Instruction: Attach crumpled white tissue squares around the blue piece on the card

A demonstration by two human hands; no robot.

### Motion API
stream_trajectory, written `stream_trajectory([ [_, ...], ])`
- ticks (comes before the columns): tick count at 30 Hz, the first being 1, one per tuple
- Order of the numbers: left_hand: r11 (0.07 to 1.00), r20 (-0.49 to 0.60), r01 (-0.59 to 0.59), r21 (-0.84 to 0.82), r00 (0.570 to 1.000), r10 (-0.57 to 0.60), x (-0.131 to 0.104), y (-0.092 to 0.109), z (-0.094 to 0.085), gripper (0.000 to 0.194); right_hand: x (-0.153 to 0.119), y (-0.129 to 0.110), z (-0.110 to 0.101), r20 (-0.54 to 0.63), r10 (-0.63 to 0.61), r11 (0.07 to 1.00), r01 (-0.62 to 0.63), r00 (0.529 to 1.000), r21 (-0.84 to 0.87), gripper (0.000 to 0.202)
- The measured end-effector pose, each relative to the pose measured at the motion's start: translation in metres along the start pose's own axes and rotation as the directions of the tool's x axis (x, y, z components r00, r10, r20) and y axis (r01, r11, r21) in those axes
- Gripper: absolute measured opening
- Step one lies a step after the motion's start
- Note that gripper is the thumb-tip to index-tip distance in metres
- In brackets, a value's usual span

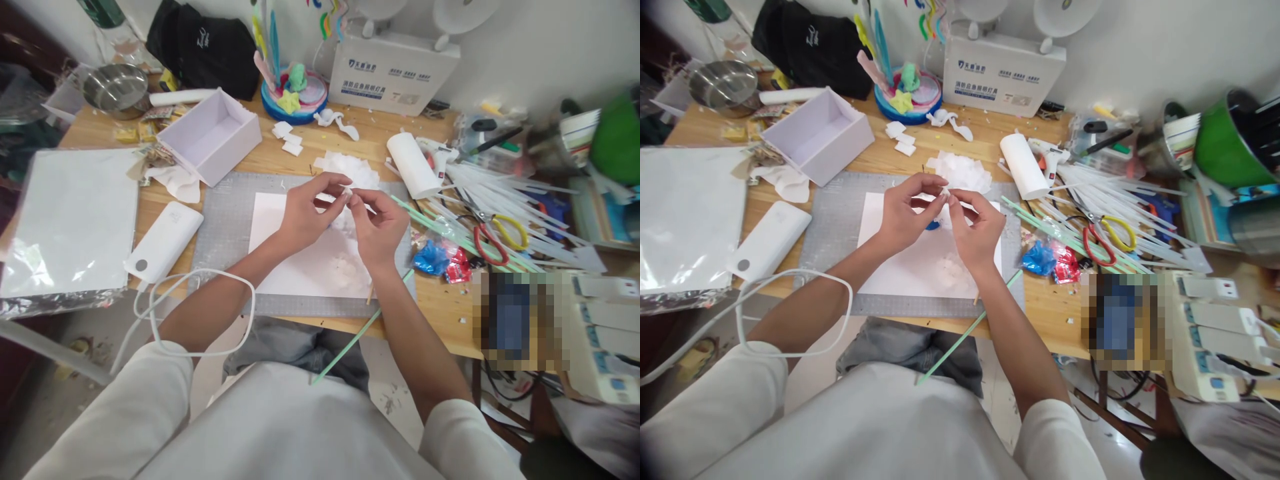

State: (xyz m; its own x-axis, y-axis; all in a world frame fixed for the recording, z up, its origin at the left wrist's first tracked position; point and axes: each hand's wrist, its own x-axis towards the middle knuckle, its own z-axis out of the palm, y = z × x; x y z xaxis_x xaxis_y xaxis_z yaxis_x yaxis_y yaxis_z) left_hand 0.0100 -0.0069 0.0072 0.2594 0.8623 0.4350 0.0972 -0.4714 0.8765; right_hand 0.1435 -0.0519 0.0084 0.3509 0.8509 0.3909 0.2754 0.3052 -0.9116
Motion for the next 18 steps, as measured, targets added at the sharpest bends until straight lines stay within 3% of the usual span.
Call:
stream_trajectory([
  [6,1.0,0.005,0.007,0.017,1.0,-0.008,-0.001,0.001,0.002,0.023,0.001,0.003,-0.001,-0.018,0.059,0.998,-0.059,0.998,0.019,0.01],
  [10,1.0,0.009,0.021,0.004,1.0,-0.021,0.0,0.002,0.002,0.021,0.001,0.007,0.0,-0.03,0.138,0.984,-0.133,0.99,0.119,0.01],
  [18,0.998,-0.004,0.041,-0.039,0.999,-0.042,0.002,0.002,-0.002,0.02,0.013,0.009,-0.005,-0.135,0.311,0.919,-0.261,0.941,0.294,0.012],
])
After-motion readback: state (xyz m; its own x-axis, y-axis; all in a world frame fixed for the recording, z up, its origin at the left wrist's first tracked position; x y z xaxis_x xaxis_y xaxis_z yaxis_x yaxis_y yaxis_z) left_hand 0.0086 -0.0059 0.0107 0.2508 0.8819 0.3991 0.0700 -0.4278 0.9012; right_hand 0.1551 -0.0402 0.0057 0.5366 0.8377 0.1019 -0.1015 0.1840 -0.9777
